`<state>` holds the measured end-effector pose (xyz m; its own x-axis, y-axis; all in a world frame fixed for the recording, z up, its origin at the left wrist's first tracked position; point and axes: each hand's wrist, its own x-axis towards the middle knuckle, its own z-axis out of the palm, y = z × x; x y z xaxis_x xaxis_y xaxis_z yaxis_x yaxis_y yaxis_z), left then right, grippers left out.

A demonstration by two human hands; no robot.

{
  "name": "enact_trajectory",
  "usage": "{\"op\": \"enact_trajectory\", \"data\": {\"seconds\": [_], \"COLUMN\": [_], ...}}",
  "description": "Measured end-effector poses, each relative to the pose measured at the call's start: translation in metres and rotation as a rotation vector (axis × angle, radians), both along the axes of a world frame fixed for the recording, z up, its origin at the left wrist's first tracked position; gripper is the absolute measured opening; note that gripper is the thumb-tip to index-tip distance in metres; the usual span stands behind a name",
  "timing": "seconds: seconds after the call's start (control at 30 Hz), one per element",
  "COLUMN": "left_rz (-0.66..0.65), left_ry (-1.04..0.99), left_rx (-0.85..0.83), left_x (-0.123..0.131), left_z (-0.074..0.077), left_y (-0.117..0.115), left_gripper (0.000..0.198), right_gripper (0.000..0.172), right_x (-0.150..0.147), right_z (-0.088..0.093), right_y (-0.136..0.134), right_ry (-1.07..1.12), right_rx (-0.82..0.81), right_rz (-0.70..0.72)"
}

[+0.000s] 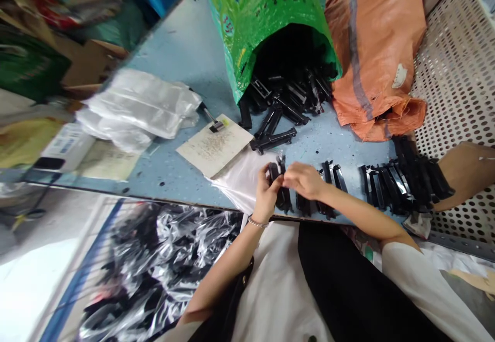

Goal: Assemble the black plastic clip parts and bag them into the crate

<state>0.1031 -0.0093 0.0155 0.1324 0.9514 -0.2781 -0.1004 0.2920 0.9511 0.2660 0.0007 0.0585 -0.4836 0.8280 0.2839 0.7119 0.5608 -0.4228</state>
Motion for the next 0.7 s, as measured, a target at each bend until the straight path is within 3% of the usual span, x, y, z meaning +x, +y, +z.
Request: {"op": "enact_trajectory", "data": {"seconds": [0.07, 0.17, 0.27, 0.33, 0.4, 0.47, 0.53, 0.6, 0.7], "left_rz": [-0.091, -0.141, -0.142, -0.104, -0.019, 0.022, -0.029, -0.118, -0.262], "left_ry": [0.095, 0.303, 0.389, 0.316, 0.126, -0.104, -0.267, -0.339, -0.397], "left_rx": [0.014, 0.217, 0.375, 0.38, 0.357, 0.307, 0.215, 0.106, -0.065], "left_x": [-0.001, 0.009, 0.016, 0.014, 0.011, 0.009, 0.01, 0.014, 0.019], "left_z": [-0.017, -0.035, -0.039, -0.032, -0.017, 0.003, 0.026, 0.05, 0.077], "left_y": [-0.007, -0.02, -0.023, -0.015, -0.003, 0.01, 0.018, 0.02, 0.011], "left_gripper": [0.056, 0.06, 0.064, 0.064, 0.068, 0.069, 0.061, 0.051, 0.045], "right_gripper": [0.03, 0.038, 0.031, 0.029, 0.031, 0.036, 0.041, 0.046, 0.048], "right_x": [0.004, 0.015, 0.024, 0.029, 0.03, 0.03, 0.03, 0.034, 0.045], "right_z": [-0.001, -0.007, -0.011, -0.009, -0.004, 0.004, 0.016, 0.03, 0.048], "right_y": [0.046, 0.106, 0.124, 0.106, 0.071, 0.031, -0.003, -0.022, -0.02], "right_ry": [-0.021, -0.194, -0.273, -0.134, 0.127, 0.349, 0.38, 0.305, 0.162], "right_rx": [-0.025, -0.11, -0.261, -0.358, -0.496, -0.631, -0.647, -0.466, 0.003], "right_rz": [-0.157, -0.233, -0.265, -0.294, -0.256, -0.156, -0.09, -0.143, -0.269]}}
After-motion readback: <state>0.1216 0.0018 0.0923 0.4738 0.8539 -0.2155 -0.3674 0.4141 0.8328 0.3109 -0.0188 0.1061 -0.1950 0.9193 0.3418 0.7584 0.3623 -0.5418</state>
